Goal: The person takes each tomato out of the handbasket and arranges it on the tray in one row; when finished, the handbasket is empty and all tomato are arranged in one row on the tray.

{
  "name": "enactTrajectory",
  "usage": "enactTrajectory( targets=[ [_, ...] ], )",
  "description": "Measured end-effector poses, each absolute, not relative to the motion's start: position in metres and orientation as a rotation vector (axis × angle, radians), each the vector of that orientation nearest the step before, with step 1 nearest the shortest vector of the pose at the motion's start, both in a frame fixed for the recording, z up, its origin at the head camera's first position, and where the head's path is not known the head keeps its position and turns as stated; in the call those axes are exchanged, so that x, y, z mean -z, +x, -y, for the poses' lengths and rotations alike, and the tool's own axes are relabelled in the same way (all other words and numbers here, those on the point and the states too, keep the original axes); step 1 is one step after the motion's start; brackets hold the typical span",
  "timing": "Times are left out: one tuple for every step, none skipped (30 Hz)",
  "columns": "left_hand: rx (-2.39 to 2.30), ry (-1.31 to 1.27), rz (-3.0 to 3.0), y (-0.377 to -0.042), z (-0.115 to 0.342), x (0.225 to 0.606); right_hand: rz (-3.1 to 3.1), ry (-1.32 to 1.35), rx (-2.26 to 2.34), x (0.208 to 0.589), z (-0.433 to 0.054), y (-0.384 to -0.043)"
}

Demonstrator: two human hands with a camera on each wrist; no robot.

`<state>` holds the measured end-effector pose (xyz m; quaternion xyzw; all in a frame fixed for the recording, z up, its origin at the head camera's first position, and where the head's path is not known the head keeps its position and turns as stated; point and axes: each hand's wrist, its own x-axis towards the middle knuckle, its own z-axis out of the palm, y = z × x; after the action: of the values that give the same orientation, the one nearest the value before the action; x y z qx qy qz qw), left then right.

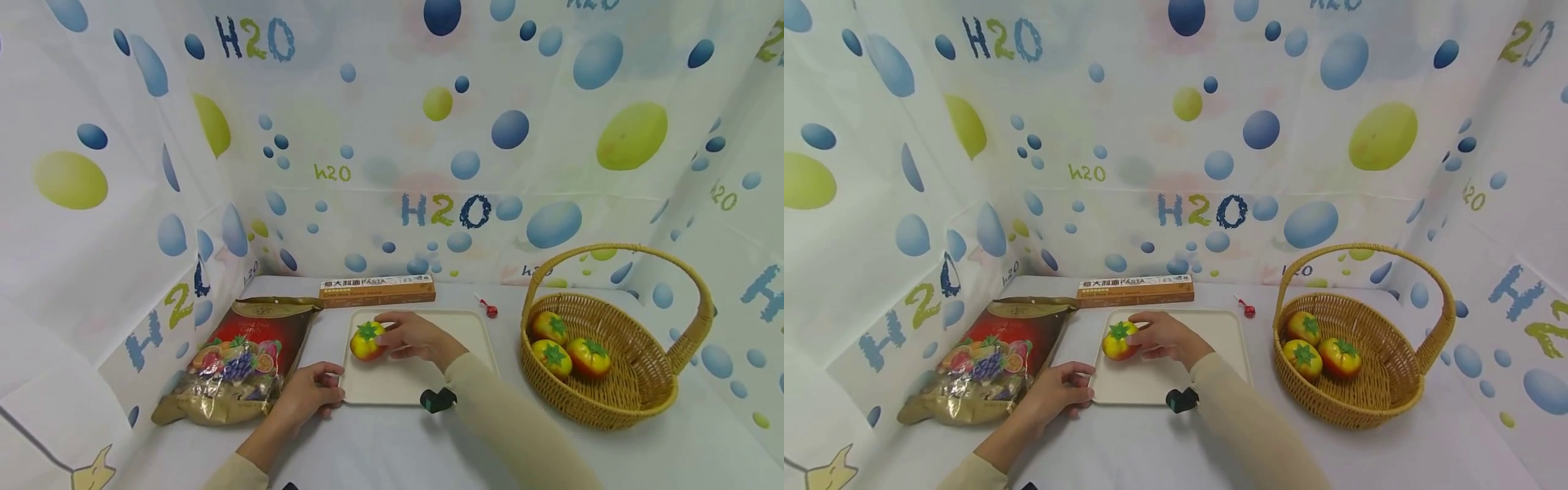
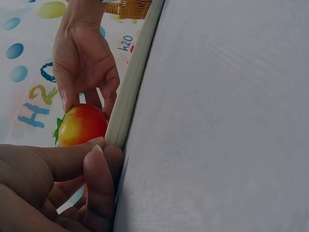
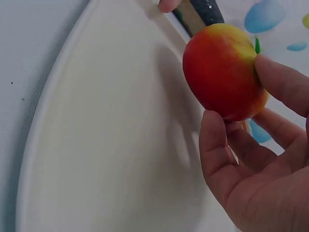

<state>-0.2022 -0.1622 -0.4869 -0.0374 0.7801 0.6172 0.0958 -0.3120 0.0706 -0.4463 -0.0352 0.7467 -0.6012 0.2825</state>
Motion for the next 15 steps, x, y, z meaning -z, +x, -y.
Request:
enactTrajectory(
  targets=[
    [-1.831,-0.108,-2.308,-0.202,0.163,0.487,-1.998,-0.100,1.605,0.446,-0.069,-0.312],
    [-1.832,-0.109,-2.307,-0.202,0.163,0.487,-1.996,-0.103,1.600,0.447,-0.068,-0.312],
    [-1.832,-0.108,-2.305,-0.202,0.163,0.487,-1.996,-0.109,1.593,0.447,-0.067,-0.311],
    [-1.834,-0.106,-2.302,-0.202,0.163,0.487,-1.996,-0.114,1.588,0.447,-0.066,-0.311],
    [-1.837,-0.099,-2.300,-0.201,0.163,0.487,-1.993,-0.119,1.585,0.447,-0.064,-0.310],
    [-1.838,-0.094,-2.300,-0.201,0.163,0.487,-1.990,-0.124,1.583,0.447,-0.063,-0.310],
    [-1.837,-0.095,-2.299,-0.201,0.163,0.486,-1.988,-0.129,1.580,0.448,-0.062,-0.310],
    [-1.836,-0.098,-2.299,-0.201,0.163,0.486,-1.987,-0.136,1.576,0.448,-0.062,-0.310],
    [-1.834,-0.103,-2.300,-0.201,0.163,0.486,-1.984,-0.144,1.574,0.448,-0.061,-0.310],
    [-1.831,-0.109,-2.300,-0.201,0.163,0.486,-1.982,-0.149,1.572,0.449,-0.060,-0.310],
    [-1.826,-0.116,-2.303,-0.201,0.163,0.486,-1.980,-0.152,1.570,0.449,-0.059,-0.310],
    [-1.821,-0.127,-2.304,-0.202,0.163,0.486,-1.981,-0.156,1.567,0.450,-0.059,-0.310],
    [-1.817,-0.137,-2.306,-0.202,0.163,0.485,-1.984,-0.160,1.564,0.450,-0.058,-0.310],
    [-1.815,-0.143,-2.308,-0.202,0.163,0.486,-1.985,-0.159,1.561,0.451,-0.058,-0.310],
    [-1.815,-0.142,-2.311,-0.202,0.163,0.486,-1.985,-0.158,1.560,0.451,-0.057,-0.311]
  ],
)
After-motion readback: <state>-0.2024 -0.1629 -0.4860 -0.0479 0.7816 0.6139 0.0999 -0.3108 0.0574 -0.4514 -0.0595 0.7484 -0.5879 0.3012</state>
